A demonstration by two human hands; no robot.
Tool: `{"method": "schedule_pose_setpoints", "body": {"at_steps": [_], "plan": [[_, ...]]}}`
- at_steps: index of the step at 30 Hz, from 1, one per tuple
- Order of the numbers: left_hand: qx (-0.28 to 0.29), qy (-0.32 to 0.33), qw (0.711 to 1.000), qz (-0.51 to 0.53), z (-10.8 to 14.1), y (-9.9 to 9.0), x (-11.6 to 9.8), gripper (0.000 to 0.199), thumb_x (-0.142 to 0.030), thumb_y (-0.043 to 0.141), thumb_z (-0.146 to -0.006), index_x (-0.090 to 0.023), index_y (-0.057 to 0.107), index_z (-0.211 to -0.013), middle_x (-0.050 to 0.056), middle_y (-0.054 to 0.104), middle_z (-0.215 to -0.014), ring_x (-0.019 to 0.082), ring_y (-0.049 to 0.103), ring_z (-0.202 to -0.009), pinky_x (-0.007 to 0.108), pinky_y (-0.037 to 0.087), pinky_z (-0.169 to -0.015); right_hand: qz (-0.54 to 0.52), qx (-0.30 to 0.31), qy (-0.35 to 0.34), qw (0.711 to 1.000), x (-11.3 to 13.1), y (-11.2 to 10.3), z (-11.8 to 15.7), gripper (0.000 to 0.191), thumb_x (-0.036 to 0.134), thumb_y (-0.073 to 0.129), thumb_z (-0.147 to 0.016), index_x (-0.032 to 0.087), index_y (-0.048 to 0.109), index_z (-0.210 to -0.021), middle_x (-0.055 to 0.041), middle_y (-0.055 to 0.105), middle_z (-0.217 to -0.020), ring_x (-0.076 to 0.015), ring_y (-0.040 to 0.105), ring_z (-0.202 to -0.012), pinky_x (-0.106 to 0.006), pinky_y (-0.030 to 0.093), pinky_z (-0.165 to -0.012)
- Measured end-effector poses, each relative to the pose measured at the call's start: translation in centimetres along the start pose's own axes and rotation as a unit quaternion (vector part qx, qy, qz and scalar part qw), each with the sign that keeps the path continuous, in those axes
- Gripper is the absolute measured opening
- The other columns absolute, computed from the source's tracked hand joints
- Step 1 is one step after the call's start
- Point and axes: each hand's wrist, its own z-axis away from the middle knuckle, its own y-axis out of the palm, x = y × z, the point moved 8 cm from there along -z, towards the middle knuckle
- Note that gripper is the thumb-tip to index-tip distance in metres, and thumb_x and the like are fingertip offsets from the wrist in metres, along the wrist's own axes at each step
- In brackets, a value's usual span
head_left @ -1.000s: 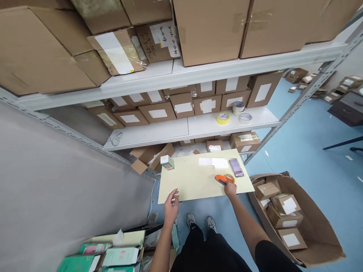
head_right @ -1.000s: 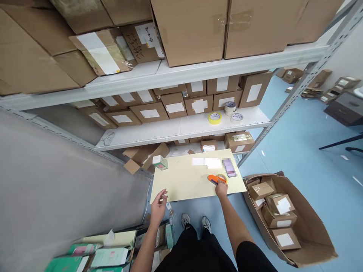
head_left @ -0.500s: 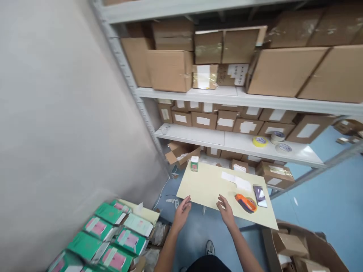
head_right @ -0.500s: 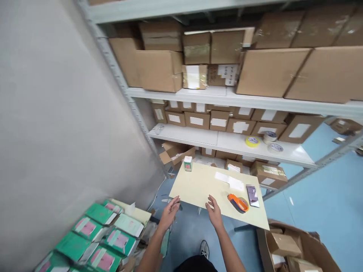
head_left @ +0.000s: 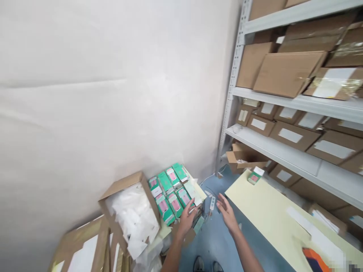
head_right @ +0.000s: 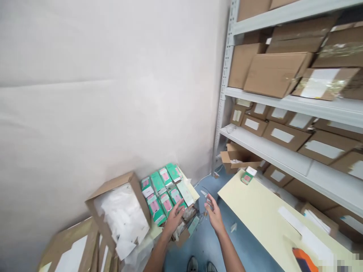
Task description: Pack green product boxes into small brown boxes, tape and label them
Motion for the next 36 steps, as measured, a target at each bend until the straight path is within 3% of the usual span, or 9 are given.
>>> {"method": "schedule_pose_setpoints", "body": {"at_steps": [3,6,10,14,20,24,29,36], "plan": [[-0.084,0.014,0.996,-0.006,2.1,-4.9,-0.6,0.079,-0.071,0.074,-0.077,-0.025,0.065,-0.14,0.015,0.055,-0.156,0.035,0.058,-0.138,0.049,0.046,-0.116,-0.022,0.091,0.016,0.995,-1.3,5.6,1.2,0.076,0.069,0.078,-0.078,0.03,0.065,-0.142,-0.0138,0.061,-0.15,-0.0369,0.064,-0.131,-0.056,0.048,-0.114],[-0.161,0.014,0.987,-0.014,5.2,-8.3,-0.1,0.08,-0.072,0.072,-0.078,-0.025,0.064,-0.142,0.014,0.056,-0.155,0.035,0.058,-0.138,0.05,0.046,-0.115,-0.034,0.171,0.044,0.984,-3.0,9.4,2.3,0.077,0.07,0.076,-0.08,0.031,0.062,-0.145,-0.014,0.061,-0.15,-0.0357,0.063,-0.132,-0.054,0.048,-0.114],[-0.221,-0.021,0.975,-0.031,10.2,-10.0,2.1,0.076,-0.069,0.072,-0.079,-0.025,0.065,-0.14,0.014,0.06,-0.152,0.034,0.059,-0.136,0.048,0.049,-0.112,-0.026,0.231,0.075,0.97,-4.9,12.9,2.7,0.08,0.073,0.074,-0.079,0.031,0.061,-0.146,-0.014,0.062,-0.149,-0.0354,0.062,-0.132,-0.054,0.046,-0.115],[-0.255,-0.036,0.966,-0.03,15.1,-11.5,3.2,0.073,-0.065,0.072,-0.081,-0.026,0.063,-0.141,0.015,0.058,-0.153,0.034,0.062,-0.133,0.048,0.052,-0.108,-0.025,0.269,0.09,0.959,-5.2,17.2,3.8,0.086,0.075,0.074,-0.077,0.029,0.059,-0.148,-0.0143,0.061,-0.15,-0.0347,0.062,-0.132,-0.053,0.046,-0.115],[-0.335,-0.023,0.942,0.01,21.2,-17.2,4.0,0.071,-0.063,0.076,-0.079,-0.025,0.065,-0.139,0.015,0.059,-0.152,0.033,0.062,-0.132,0.048,0.051,-0.109,0.001,0.349,0.064,0.935,-3.9,24.5,9.9,0.076,0.073,0.067,-0.084,0.029,0.061,-0.146,-0.0113,0.06,-0.152,-0.0322,0.056,-0.14,-0.05,0.044,-0.119],[-0.347,-0.012,0.936,0.055,23.6,-22.0,5.7,0.078,-0.065,0.077,-0.077,-0.02,0.064,-0.139,0.017,0.062,-0.148,0.032,0.062,-0.132,0.048,0.049,-0.112,0.036,0.389,0.041,0.92,-4.5,29.9,14.7,0.071,0.071,0.065,-0.087,0.026,0.064,-0.142,-0.012,0.059,-0.152,-0.0324,0.057,-0.138,-0.048,0.046,-0.117],[-0.338,-0.014,0.939,0.06,26.1,-30.3,8.4,0.072,-0.057,0.073,-0.084,-0.02,0.06,-0.144,0.016,0.06,-0.15,0.032,0.058,-0.137,0.044,0.049,-0.111,0.066,0.389,0.023,0.918,-6.8,37.3,19.6,0.072,0.07,0.065,-0.086,0.026,0.062,-0.143,-0.0128,0.058,-0.154,-0.0321,0.062,-0.132,-0.049,0.049,-0.113],[-0.397,-0.067,0.915,0.005,29.9,-46.9,13.0,0.072,-0.041,0.069,-0.088,-0.016,0.049,-0.153,0.02,0.054,-0.154,0.031,0.057,-0.137,0.044,0.044,-0.114,0.16,0.415,-0.017,0.896,-12.6,50.1,25.8,0.061,0.056,0.063,-0.088,0.024,0.066,-0.14,-0.0121,0.061,-0.149,-0.033,0.058,-0.136,-0.053,0.044,-0.117]]}}
